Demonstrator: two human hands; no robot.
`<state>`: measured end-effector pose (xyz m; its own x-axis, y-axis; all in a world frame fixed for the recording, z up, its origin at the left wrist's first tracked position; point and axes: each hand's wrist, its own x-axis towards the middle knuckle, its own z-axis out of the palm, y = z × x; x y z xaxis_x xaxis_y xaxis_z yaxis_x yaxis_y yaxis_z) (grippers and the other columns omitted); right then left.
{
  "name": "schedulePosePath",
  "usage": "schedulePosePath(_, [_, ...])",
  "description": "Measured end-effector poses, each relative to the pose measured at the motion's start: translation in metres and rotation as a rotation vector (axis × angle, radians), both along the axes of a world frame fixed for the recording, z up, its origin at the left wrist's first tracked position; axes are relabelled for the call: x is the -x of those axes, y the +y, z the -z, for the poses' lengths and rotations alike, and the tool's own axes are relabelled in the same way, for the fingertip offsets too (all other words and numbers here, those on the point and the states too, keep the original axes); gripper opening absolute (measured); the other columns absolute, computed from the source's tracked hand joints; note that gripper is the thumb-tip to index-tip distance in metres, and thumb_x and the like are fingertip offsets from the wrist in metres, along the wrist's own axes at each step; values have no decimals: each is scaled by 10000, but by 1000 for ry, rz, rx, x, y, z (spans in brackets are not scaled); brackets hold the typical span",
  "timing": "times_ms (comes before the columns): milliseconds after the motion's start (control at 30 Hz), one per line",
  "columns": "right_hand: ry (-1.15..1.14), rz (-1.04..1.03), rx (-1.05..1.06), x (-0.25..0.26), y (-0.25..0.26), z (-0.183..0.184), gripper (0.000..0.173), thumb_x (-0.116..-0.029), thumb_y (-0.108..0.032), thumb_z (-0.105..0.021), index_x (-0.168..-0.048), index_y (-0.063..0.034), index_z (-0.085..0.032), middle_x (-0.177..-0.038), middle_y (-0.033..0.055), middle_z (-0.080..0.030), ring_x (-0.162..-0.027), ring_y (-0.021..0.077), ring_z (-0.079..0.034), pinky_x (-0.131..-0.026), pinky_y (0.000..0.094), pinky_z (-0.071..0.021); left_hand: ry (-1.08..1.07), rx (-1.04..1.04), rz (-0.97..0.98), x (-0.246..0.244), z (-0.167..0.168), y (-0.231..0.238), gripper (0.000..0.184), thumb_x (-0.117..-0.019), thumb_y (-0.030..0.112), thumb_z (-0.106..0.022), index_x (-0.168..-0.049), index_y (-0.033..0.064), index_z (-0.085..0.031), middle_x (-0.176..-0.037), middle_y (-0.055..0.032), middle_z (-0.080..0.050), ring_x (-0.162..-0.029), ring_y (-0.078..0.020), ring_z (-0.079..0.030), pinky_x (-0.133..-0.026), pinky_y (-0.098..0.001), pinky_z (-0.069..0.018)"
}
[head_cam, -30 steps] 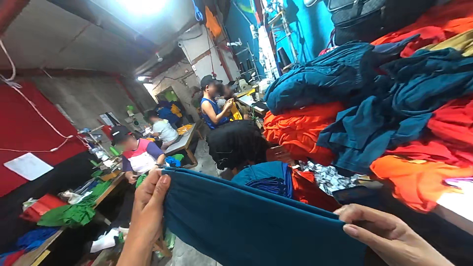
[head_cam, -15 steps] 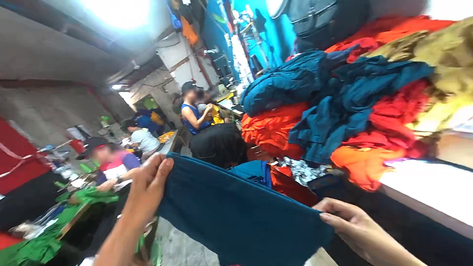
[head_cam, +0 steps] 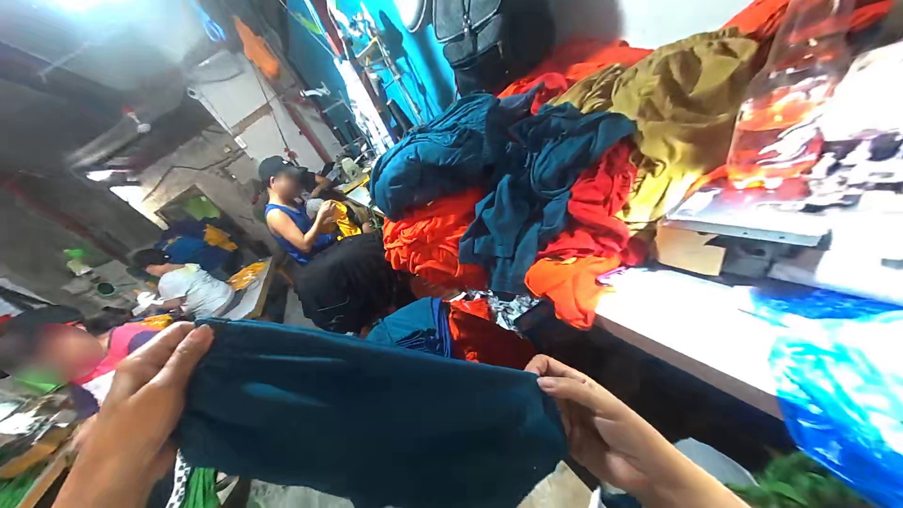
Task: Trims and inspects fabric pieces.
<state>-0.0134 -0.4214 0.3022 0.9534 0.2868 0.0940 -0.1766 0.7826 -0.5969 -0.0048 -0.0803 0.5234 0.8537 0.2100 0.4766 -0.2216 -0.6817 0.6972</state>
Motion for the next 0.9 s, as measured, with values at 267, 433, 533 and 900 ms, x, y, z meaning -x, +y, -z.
schedulePosePath(267, [218, 156, 15, 3, -22, 27, 168, -1029, -25, -449, -1020, -129, -580, -849, 27, -701, -745, 91, -698, -704, 263, -609, 155, 112, 100, -12, 42, -17, 236, -1066, 204, -420, -1087, 152, -649, -856, 102, -712, -764, -17, -697, -691, -244, -612])
schedulePosePath(433, [321, 122, -4, -6, -20, 41, 279, -997, -36, -395, -825, -146, -587, -733, -11, -641, -681, 60, -638, -657, 232, -562, 229, 273, 115, -10, 38, -41, 297, -1097, 239, -347, -1114, 180, -638, -884, 91, -735, -806, -30, -714, -723, -255, -622])
schedulePosePath(533, [195, 8, -114, -12, -10, 58, 191, -930, -178, -526, -1002, -112, -690, -928, 45, -737, -870, 110, -716, -806, 276, -597, 214, 291, 146, -14, 16, -54, 307, -1087, 291, -383, -1077, 211, -680, -889, 68, -746, -801, -42, -721, -697, -266, -626])
schedulePosePath(900, [-274, 168, 143, -13, 33, 61, 181, -868, -1, -699, -967, -147, -738, -993, -95, -721, -916, 4, -676, -810, 207, -582, 146, 39, 125, -41, -44, -91, 343, -1105, 357, -383, -944, 279, -675, -754, 122, -690, -614, 17, -652, -521, -183, -551])
